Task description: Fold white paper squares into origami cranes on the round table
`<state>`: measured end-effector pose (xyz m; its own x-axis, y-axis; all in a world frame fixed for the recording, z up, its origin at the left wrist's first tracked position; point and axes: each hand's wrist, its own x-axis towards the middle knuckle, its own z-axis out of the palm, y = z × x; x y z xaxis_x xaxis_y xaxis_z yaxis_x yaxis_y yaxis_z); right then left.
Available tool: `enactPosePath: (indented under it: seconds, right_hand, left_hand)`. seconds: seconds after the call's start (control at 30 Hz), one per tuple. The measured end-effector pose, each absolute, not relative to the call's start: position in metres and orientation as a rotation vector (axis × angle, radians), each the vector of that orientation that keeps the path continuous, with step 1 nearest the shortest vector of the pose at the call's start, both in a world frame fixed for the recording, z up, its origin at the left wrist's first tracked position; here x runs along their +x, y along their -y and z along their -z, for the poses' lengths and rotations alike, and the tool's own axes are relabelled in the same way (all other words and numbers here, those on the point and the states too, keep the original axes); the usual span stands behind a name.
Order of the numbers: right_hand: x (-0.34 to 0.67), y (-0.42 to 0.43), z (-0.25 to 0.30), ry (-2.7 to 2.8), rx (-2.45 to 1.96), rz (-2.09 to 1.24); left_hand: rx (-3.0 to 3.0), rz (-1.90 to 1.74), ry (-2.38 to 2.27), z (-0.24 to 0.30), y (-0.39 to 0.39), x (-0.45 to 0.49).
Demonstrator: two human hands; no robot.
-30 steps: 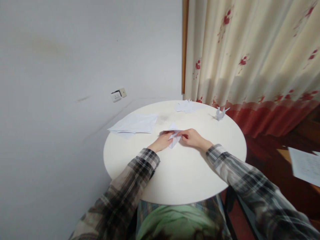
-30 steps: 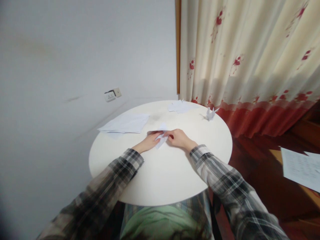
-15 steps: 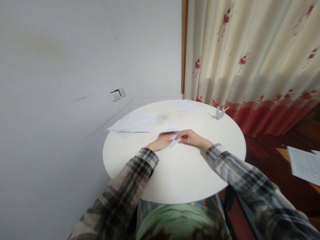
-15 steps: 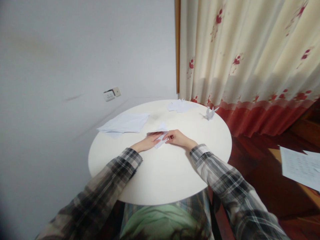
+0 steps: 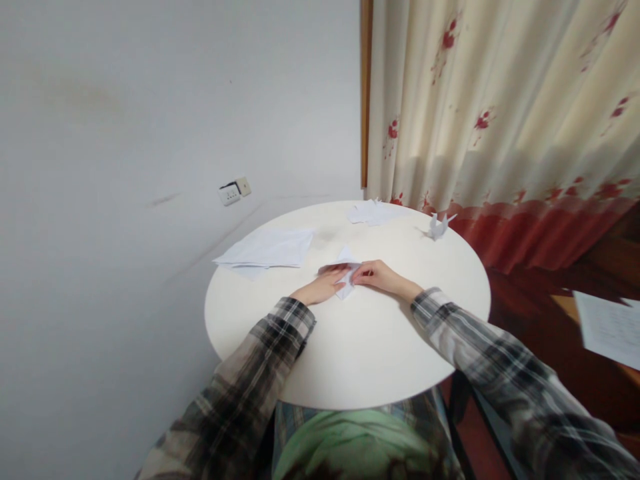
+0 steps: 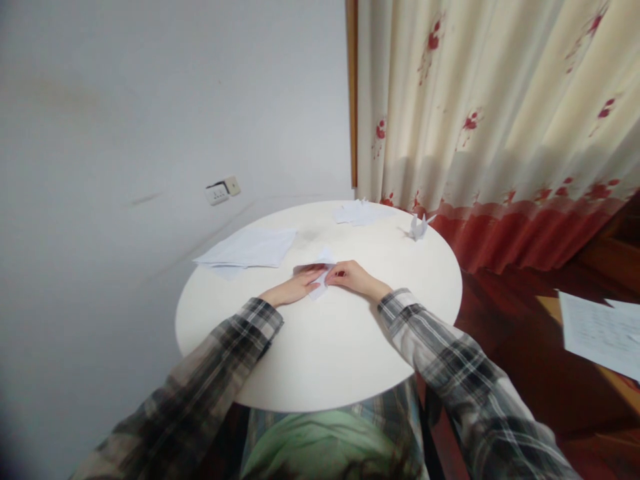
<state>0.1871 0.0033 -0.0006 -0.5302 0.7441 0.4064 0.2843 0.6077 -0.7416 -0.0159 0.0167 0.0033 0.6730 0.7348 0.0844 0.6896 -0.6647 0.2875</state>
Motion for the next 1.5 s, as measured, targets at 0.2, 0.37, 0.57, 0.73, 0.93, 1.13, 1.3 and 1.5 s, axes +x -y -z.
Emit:
enactPosePath:
  seconds: [0.2,0.37,0.57,0.73,0.93,1.13,1.3,1.5]
  right_hand:
    - [0.187,-0.002,-0.002,2.106,-0.837,-0.775]
    - [0.187,-0.001,-0.005,2.12,-0.813,-0.785]
    - [0.186,-0.002,-0.001,2.144,-0.822,-0.723]
    - [0.184,-0.001,0.002,2.192,-0.914,-0.594]
    - [0.18,0.005,-0.001,2.222,-0.967,-0.497]
    - [0.178,0.011,-0.009,2.229,-0.949,-0.467]
    - [0.177,0.013,-0.011,2.23,-0.966,-0.447]
    - [0.176,0.015,-0.012,2.244,-0.986,-0.425]
  left_hand:
    - [2.723,-0.248,-1.163,-0.001,-0.016,-0.012]
    - [2.693,-0.205,-1.198,-0.004,-0.014,-0.011]
    - [2.697,-0.157,-1.207,-0.005,-0.012,-0.01]
    - [2.728,-0.138,-1.146,-0.002,-0.016,-0.011]
    - [2.684,-0.068,-1.032,-0.001,-0.02,-0.013]
    - [2.551,-0.052,-1.149,-0.013,-0.008,-0.013]
    - [2.577,-0.059,-1.132,-0.013,-0.008,-0.013]
    - [2.594,-0.074,-1.135,-0.009,-0.011,-0.014]
